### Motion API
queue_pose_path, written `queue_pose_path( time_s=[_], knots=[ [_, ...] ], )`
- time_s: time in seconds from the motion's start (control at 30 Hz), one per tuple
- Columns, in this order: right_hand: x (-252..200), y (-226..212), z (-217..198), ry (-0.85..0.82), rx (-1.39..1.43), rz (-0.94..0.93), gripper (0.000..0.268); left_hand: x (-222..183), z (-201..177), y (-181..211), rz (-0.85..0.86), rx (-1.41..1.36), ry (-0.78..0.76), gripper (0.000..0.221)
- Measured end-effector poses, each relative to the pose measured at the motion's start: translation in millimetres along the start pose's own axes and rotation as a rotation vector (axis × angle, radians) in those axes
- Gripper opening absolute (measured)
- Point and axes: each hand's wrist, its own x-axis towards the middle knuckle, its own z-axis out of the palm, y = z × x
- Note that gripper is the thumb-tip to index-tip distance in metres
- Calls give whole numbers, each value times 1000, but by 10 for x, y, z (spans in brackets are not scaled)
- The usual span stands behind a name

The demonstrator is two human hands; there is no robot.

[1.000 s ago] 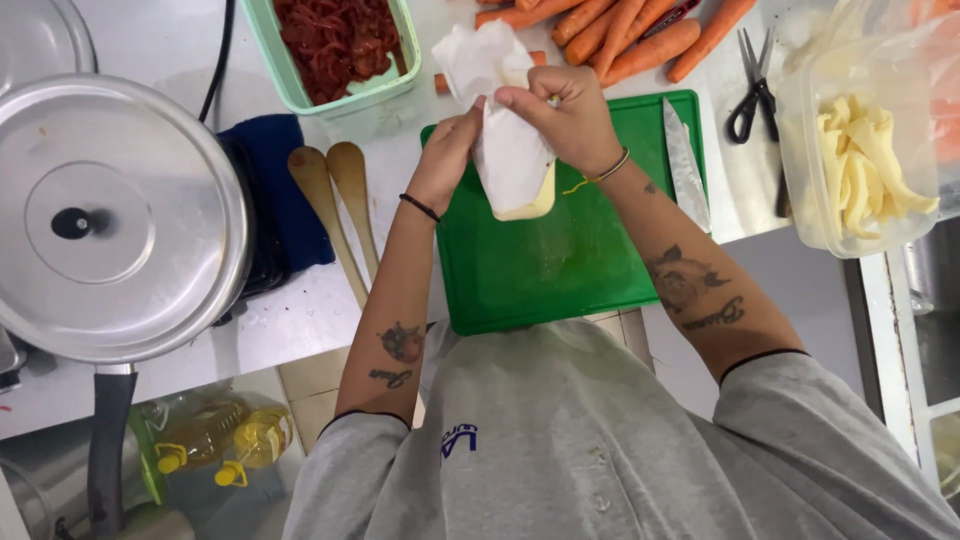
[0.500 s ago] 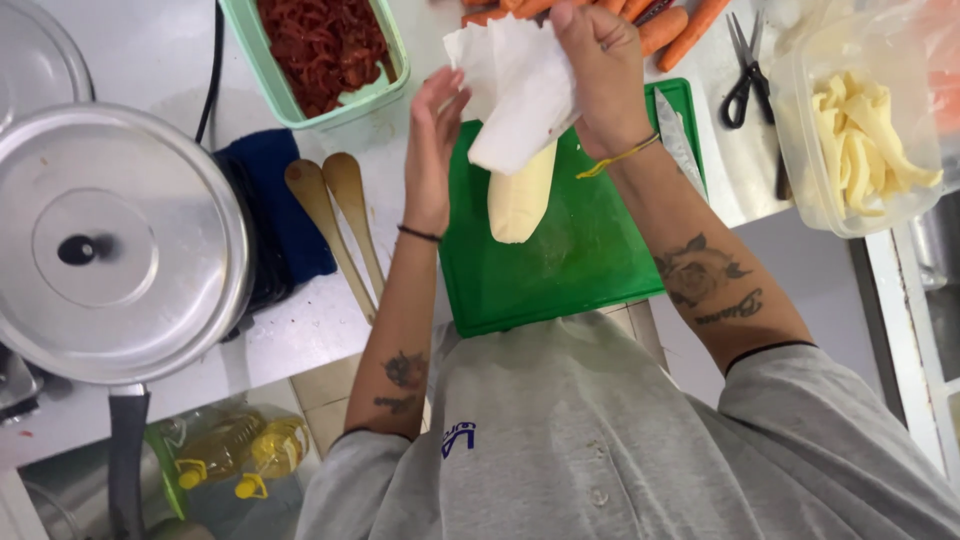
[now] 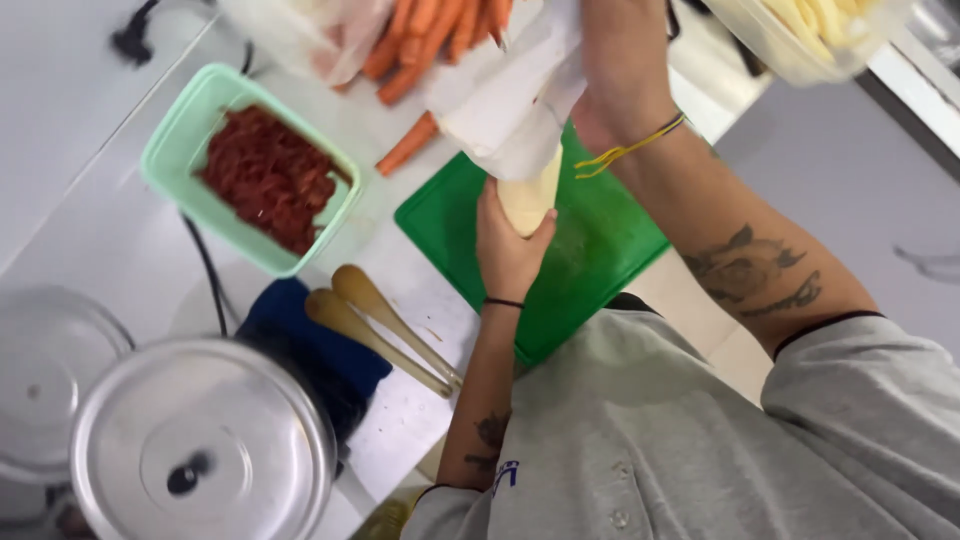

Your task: Slice a block of cheese into thin strips on a cutting board using a kitchen knife

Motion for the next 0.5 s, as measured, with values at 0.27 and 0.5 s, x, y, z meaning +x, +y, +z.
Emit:
queue_pose_path(
  time_s=[0.27,0.5],
  knots=[
    [-329,-591,-1206,131,189,-67,13,160,100,-121,111,201,-26,97],
    [-1166,-1650,-2830,256,362,-277,25,400,170,-96,290,676,-65,90]
  ],
)
